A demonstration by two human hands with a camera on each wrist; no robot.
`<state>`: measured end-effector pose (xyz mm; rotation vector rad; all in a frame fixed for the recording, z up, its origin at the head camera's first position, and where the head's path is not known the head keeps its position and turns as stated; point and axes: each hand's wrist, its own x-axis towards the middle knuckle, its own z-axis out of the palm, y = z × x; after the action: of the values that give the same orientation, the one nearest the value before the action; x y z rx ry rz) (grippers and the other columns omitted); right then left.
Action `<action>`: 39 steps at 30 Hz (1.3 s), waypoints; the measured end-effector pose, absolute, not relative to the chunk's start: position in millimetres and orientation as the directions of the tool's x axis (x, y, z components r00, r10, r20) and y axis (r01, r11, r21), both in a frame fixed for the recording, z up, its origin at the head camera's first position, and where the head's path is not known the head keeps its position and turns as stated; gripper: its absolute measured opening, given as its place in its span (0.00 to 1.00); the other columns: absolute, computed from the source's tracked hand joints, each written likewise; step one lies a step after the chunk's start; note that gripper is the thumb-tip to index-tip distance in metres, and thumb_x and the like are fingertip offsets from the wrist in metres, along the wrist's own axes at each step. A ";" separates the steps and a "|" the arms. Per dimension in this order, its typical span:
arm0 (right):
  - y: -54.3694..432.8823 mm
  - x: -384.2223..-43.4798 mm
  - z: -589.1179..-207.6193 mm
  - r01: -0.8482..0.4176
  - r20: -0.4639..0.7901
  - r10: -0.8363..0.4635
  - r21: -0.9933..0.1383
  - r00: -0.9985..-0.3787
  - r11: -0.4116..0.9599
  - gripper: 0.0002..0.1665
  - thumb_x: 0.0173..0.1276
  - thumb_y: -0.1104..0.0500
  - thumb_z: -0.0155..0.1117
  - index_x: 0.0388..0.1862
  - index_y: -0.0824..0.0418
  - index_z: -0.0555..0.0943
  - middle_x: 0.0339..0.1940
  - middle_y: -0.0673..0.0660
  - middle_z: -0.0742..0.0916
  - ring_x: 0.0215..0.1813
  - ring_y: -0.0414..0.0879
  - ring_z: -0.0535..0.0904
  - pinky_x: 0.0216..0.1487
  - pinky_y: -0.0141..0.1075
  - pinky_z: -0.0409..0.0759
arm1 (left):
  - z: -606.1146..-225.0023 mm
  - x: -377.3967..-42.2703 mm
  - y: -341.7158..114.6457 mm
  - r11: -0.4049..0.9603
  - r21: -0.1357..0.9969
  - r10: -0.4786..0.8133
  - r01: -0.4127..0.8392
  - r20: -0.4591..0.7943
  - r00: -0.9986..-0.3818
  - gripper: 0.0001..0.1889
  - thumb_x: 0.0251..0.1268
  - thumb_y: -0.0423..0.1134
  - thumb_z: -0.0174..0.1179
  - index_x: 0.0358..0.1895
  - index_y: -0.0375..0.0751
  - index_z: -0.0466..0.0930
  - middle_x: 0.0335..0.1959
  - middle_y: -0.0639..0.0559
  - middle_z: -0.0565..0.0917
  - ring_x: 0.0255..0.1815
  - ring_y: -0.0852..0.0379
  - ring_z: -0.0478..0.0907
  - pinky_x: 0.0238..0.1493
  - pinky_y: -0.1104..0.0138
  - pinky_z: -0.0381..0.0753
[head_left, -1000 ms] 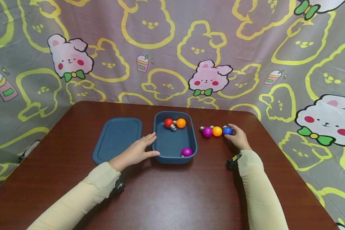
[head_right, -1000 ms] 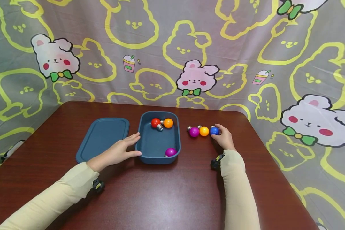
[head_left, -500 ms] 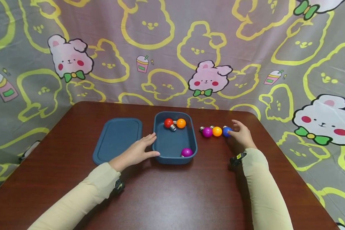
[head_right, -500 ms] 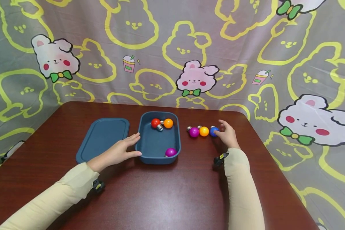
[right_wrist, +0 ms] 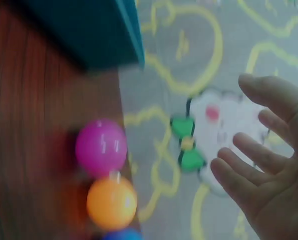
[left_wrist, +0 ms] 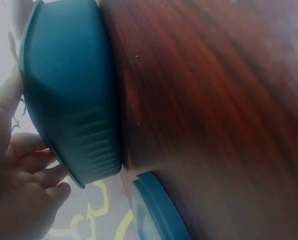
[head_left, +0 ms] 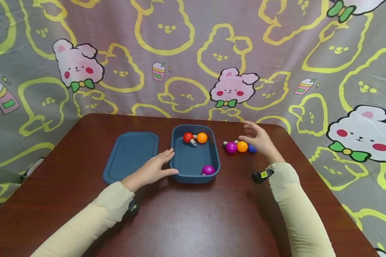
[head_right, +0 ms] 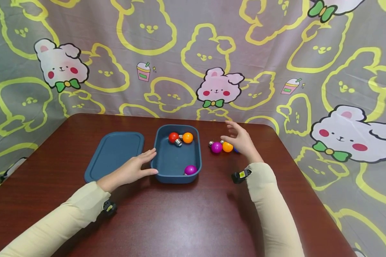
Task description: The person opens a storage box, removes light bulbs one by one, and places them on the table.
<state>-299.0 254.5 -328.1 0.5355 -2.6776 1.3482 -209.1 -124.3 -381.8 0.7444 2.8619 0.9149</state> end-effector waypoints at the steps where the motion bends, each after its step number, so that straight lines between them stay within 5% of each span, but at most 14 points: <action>1: 247.9 -296.7 -326.3 -0.367 0.238 -0.297 -0.763 -0.925 0.532 0.38 0.61 0.59 0.66 0.68 0.62 0.63 0.60 0.67 0.71 0.61 0.62 0.66 0.60 0.52 0.63 | -381.9 -209.0 -124.3 0.710 0.557 0.458 0.431 0.099 -0.884 0.42 0.58 0.56 0.59 0.69 0.33 0.56 0.71 0.43 0.53 0.70 0.45 0.48 0.64 0.48 0.52; 18: 166.7 -265.7 -334.3 -0.485 0.033 -0.697 -0.741 -0.716 0.464 0.32 0.58 0.58 0.69 0.61 0.59 0.71 0.55 0.59 0.78 0.55 0.58 0.73 0.52 0.48 0.73 | -381.9 -209.7 -125.2 0.717 0.557 0.449 0.419 0.090 -0.889 0.44 0.57 0.59 0.58 0.69 0.33 0.56 0.71 0.44 0.54 0.70 0.45 0.49 0.63 0.48 0.53; 23: 151.5 -262.4 -339.0 -0.489 -0.102 -0.732 -0.681 -0.674 0.545 0.31 0.58 0.56 0.68 0.61 0.55 0.72 0.55 0.59 0.78 0.55 0.56 0.74 0.46 0.39 0.77 | -381.4 -209.3 -124.6 0.719 0.560 0.447 0.412 0.083 -0.891 0.43 0.57 0.57 0.59 0.69 0.33 0.56 0.71 0.44 0.53 0.70 0.45 0.48 0.63 0.47 0.52; 39: 127.6 -265.7 -351.5 -0.486 -0.326 -0.726 -0.571 -0.605 0.661 0.25 0.61 0.62 0.65 0.58 0.55 0.76 0.50 0.54 0.80 0.50 0.49 0.75 0.49 0.41 0.74 | -382.5 -210.8 -123.7 0.715 0.562 0.450 0.415 0.085 -0.889 0.40 0.59 0.53 0.60 0.68 0.32 0.56 0.71 0.44 0.54 0.70 0.45 0.48 0.64 0.48 0.52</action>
<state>-265.7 127.6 -351.5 1.3423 -3.3436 0.8400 -210.8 -123.7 -382.5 0.7207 2.8555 0.9140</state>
